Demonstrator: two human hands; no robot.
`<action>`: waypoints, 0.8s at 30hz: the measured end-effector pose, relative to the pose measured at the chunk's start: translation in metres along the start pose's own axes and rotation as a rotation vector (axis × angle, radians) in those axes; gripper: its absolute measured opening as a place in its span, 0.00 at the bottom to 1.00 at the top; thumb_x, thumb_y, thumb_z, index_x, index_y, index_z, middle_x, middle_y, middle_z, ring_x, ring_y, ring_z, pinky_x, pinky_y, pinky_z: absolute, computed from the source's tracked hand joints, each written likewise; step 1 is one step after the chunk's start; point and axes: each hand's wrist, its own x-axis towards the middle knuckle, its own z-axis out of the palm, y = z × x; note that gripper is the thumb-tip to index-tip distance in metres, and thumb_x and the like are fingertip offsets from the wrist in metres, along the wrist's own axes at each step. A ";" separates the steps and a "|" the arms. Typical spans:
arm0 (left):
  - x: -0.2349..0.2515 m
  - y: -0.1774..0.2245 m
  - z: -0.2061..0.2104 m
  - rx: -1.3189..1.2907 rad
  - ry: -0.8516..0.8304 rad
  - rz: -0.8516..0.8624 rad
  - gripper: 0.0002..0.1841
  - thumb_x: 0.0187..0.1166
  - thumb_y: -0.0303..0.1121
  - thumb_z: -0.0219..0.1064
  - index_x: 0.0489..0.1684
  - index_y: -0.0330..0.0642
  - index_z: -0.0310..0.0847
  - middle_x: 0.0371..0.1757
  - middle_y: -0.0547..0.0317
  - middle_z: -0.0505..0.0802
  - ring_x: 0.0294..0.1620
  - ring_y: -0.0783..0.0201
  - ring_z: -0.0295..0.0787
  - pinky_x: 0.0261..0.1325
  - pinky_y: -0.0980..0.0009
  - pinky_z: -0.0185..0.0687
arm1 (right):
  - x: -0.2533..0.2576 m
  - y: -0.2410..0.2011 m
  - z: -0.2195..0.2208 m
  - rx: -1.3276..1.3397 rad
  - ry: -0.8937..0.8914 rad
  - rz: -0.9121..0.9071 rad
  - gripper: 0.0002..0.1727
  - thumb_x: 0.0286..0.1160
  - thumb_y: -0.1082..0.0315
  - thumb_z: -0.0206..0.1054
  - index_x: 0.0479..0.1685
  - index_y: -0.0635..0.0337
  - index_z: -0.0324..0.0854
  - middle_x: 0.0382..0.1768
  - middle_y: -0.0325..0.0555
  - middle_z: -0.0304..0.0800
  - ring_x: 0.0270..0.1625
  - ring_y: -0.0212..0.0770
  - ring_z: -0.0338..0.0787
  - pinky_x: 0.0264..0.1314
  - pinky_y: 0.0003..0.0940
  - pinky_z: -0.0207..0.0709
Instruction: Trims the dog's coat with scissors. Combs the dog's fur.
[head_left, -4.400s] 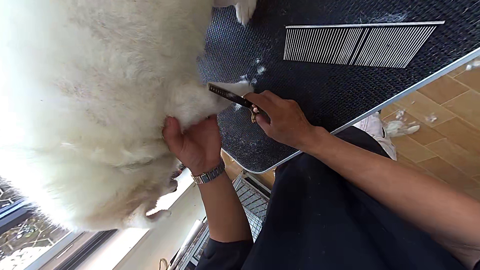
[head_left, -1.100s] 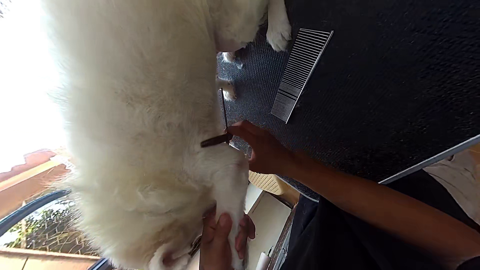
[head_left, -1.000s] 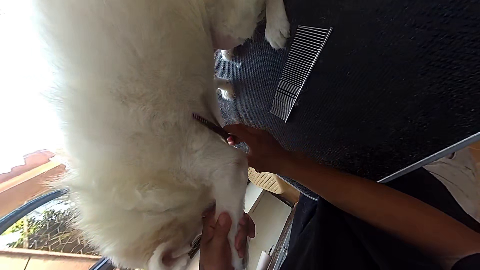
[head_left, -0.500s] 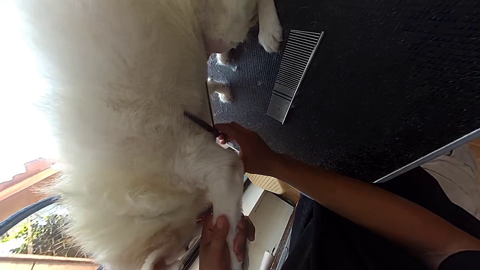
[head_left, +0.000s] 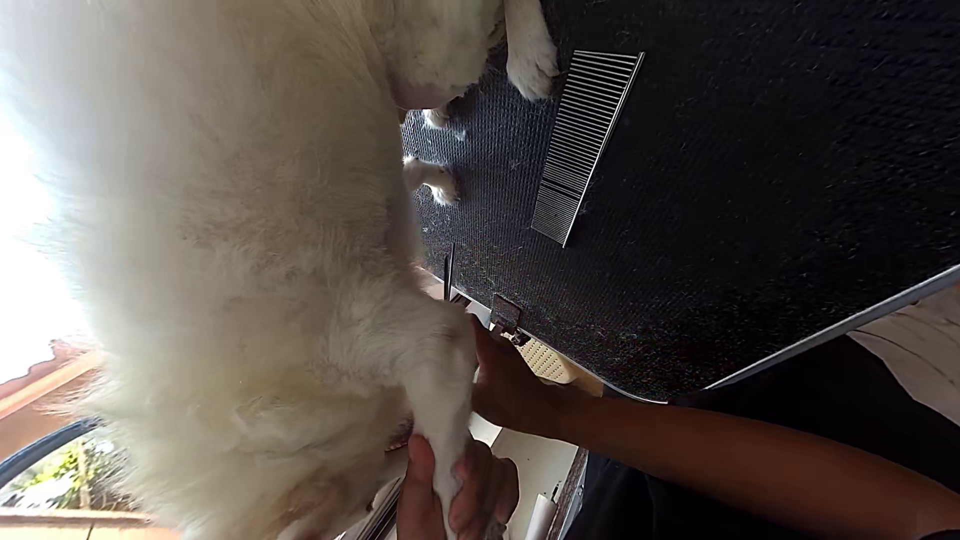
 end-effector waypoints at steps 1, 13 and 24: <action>-0.001 0.001 0.001 -0.015 -0.002 -0.005 0.23 0.82 0.54 0.62 0.48 0.41 0.90 0.25 0.63 0.92 0.28 0.66 0.91 0.43 0.67 0.87 | 0.000 0.001 0.002 0.011 -0.012 -0.036 0.34 0.71 0.63 0.73 0.73 0.75 0.72 0.57 0.60 0.89 0.57 0.41 0.91 0.64 0.35 0.82; -0.007 0.005 0.002 -0.125 -0.041 -0.037 0.26 0.82 0.56 0.61 0.38 0.39 0.90 0.21 0.64 0.88 0.26 0.67 0.89 0.38 0.70 0.84 | -0.003 -0.016 0.015 0.403 -0.115 0.060 0.32 0.71 0.73 0.72 0.75 0.78 0.69 0.57 0.59 0.88 0.56 0.34 0.91 0.62 0.26 0.83; -0.005 0.004 -0.002 -0.154 -0.071 -0.031 0.25 0.83 0.55 0.60 0.39 0.40 0.89 0.20 0.65 0.87 0.25 0.67 0.88 0.36 0.71 0.83 | 0.010 -0.025 0.007 0.491 -0.212 0.132 0.32 0.72 0.76 0.70 0.77 0.76 0.66 0.60 0.60 0.86 0.59 0.37 0.89 0.64 0.29 0.81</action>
